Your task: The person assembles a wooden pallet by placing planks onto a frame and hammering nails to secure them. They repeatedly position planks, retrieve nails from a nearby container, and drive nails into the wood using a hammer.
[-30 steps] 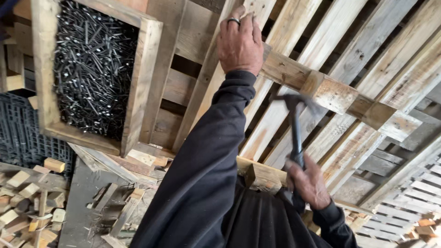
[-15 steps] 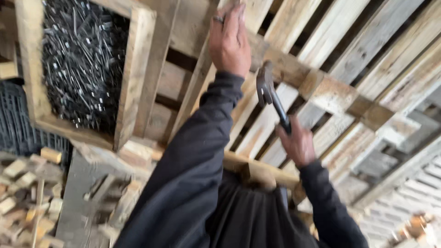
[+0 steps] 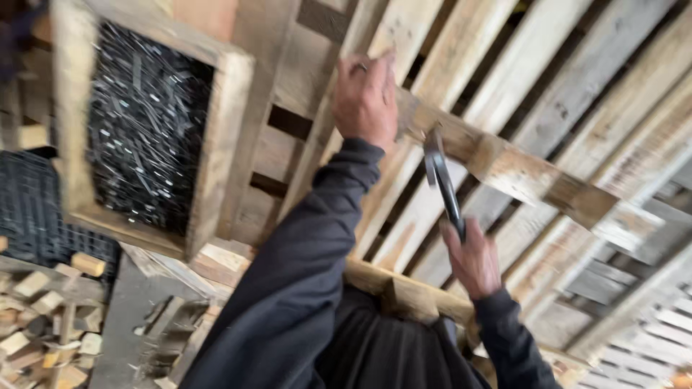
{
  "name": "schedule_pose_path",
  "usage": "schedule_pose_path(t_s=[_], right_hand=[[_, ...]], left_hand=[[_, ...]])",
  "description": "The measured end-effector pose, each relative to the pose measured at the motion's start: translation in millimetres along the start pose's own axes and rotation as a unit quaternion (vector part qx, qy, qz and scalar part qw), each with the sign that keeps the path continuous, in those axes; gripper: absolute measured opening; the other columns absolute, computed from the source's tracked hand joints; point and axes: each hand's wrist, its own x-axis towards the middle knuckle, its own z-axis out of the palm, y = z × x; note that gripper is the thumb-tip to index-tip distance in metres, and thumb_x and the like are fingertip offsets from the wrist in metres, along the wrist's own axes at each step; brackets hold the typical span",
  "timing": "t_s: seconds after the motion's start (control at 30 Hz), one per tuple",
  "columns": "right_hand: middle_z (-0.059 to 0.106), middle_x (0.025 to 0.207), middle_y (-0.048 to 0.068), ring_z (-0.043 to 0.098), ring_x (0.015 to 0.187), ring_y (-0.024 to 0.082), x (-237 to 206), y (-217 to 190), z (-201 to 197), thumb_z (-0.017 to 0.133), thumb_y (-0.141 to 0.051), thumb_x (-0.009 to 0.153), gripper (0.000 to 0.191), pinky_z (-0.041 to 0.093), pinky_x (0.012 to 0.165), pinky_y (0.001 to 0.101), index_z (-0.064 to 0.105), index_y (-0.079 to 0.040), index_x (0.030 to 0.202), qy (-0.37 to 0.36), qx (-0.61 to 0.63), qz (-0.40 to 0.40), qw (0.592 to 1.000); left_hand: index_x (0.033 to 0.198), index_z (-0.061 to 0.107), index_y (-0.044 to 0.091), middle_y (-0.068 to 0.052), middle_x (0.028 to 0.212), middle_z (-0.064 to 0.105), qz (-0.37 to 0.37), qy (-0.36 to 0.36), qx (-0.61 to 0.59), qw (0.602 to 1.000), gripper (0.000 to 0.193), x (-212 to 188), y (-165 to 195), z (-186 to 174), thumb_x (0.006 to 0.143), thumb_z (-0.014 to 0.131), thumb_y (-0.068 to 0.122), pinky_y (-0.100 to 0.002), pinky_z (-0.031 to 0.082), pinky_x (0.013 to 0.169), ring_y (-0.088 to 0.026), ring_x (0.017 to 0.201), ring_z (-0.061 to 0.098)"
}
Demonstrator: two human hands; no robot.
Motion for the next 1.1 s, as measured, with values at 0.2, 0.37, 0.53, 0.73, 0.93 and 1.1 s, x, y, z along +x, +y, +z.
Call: schedule_pose_path(t_s=[0.2,0.37,0.53,0.73,0.93,1.1], right_hand=[[0.066,0.072,0.019,0.061,0.055,0.033,-41.5,7.1,7.9,0.061,-0.046,0.108,0.053,0.047,0.051,0.0412,0.07,0.006,0.105,-0.024,0.477,0.262,0.839],[0.062,0.07,0.017,0.065,0.062,0.035,21.0,-4.1,-0.1,0.064,-0.042,0.107,0.039,0.05,0.056,0.0431,0.058,-0.004,0.107,0.036,-0.017,-0.141,0.989],[0.063,0.065,0.007,0.061,0.052,0.018,-10.5,-20.8,-13.0,0.054,-0.036,0.108,0.033,0.05,0.047,0.0377,0.057,-0.004,0.099,0.051,0.217,-0.005,0.975],[0.06,0.081,0.008,0.055,0.058,0.014,-6.0,-15.1,2.1,0.054,-0.036,0.106,0.034,0.047,0.047,0.0306,0.051,-0.002,0.107,0.101,0.316,-0.301,0.894],[0.054,0.067,0.009,0.051,0.049,0.014,6.1,-8.4,14.8,0.051,-0.036,0.11,0.036,0.043,0.043,0.0314,0.055,-0.004,0.093,-0.083,0.303,0.16,0.936],[0.055,0.065,0.009,0.054,0.047,0.016,3.9,-24.8,3.7,0.053,-0.039,0.107,0.037,0.046,0.042,0.0319,0.055,-0.005,0.093,-0.115,0.229,0.158,0.954]], left_hand=[[0.119,0.07,0.018,-0.002,0.093,0.073,-0.007,-0.009,-0.011,1.0,0.02,-3.1,2.0,-1.2,0.1,0.071,0.014,-0.038,0.056,0.089,-0.024,0.105,0.064],[0.118,0.07,0.018,-0.002,0.094,0.074,0.003,-0.002,-0.004,1.0,0.02,-7.6,3.2,-7.7,0.098,0.07,0.016,-0.039,0.056,0.088,-0.024,0.105,0.064],[0.118,0.07,0.02,0.0,0.089,0.073,0.003,0.009,0.035,0.999,0.021,-10.0,-4.3,6.5,0.098,0.071,0.02,-0.037,0.056,0.089,-0.021,0.105,0.065],[0.121,0.069,0.022,0.002,0.088,0.074,-0.004,0.002,0.039,0.999,0.02,-11.0,-17.2,24.3,0.101,0.07,0.023,-0.036,0.057,0.091,-0.018,0.103,0.065],[0.122,0.069,0.021,-0.003,0.1,0.073,0.022,0.011,0.045,0.999,0.021,-7.5,-2.3,7.8,0.1,0.068,0.022,-0.045,0.055,0.095,-0.026,0.113,0.063],[0.129,0.068,0.018,-0.004,0.115,0.071,0.013,-0.017,0.044,0.999,0.026,-5.3,0.0,2.9,0.103,0.064,0.02,-0.044,0.056,0.1,-0.027,0.12,0.061]])
